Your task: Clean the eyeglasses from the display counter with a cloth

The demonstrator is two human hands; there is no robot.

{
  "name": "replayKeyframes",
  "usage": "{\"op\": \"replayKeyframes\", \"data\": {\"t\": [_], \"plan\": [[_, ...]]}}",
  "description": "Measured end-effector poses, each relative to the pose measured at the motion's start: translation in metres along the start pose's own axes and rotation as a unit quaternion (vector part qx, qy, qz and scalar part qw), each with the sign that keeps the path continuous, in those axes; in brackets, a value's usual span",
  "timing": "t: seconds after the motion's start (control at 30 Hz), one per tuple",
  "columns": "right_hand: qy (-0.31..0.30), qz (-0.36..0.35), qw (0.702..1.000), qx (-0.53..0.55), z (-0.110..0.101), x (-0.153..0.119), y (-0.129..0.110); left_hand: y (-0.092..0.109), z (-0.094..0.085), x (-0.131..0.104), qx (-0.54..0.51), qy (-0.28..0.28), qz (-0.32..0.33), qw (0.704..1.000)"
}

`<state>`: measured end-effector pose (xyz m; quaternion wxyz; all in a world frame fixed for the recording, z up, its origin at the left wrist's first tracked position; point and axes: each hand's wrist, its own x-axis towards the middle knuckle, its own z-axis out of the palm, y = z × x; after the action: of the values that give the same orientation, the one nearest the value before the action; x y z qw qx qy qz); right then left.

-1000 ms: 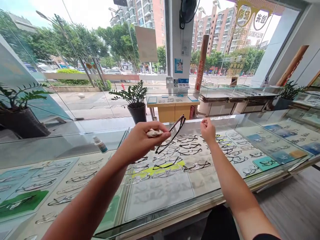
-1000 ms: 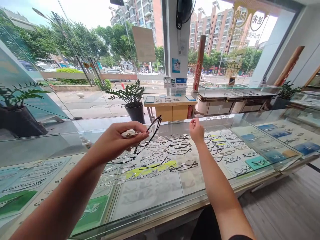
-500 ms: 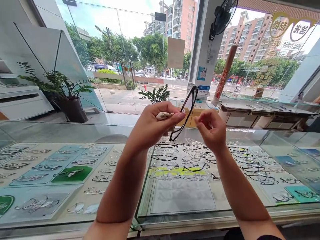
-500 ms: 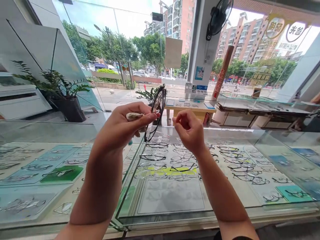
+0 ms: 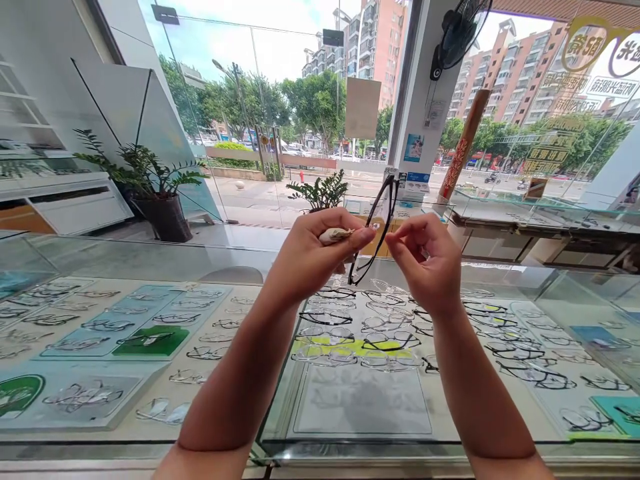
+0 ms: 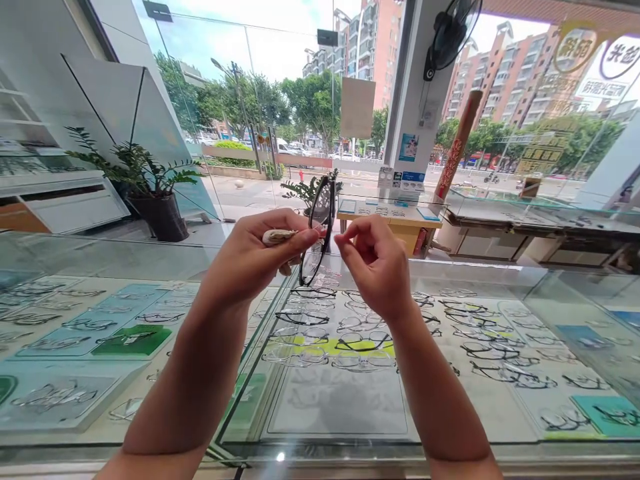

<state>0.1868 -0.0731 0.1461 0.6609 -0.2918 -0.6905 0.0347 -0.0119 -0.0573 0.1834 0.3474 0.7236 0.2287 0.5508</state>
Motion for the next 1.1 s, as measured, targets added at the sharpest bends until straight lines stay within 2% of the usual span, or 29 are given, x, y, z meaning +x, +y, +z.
{"op": "replayKeyframes", "data": {"t": [0.23, 0.43, 0.6, 1.1], "plan": [[-0.029, 0.015, 0.999, -0.037, -0.010, 0.004, -0.002, -0.007, 0.016, 0.003, 0.010, 0.031, 0.057, 0.998], [-0.063, 0.022, 0.996, -0.058, -0.020, 0.009, -0.007, -0.013, 0.018, 0.004, 0.013, 0.029, 0.028, 0.999], [-0.110, 0.046, 0.993, -0.009, -0.022, 0.010, -0.009, -0.017, 0.016, 0.007, 0.017, 0.032, 0.007, 0.999], [-0.118, 0.087, 0.989, 0.032, -0.022, 0.011, -0.008, -0.018, 0.019, 0.007, 0.001, 0.015, 0.005, 1.000]]}}
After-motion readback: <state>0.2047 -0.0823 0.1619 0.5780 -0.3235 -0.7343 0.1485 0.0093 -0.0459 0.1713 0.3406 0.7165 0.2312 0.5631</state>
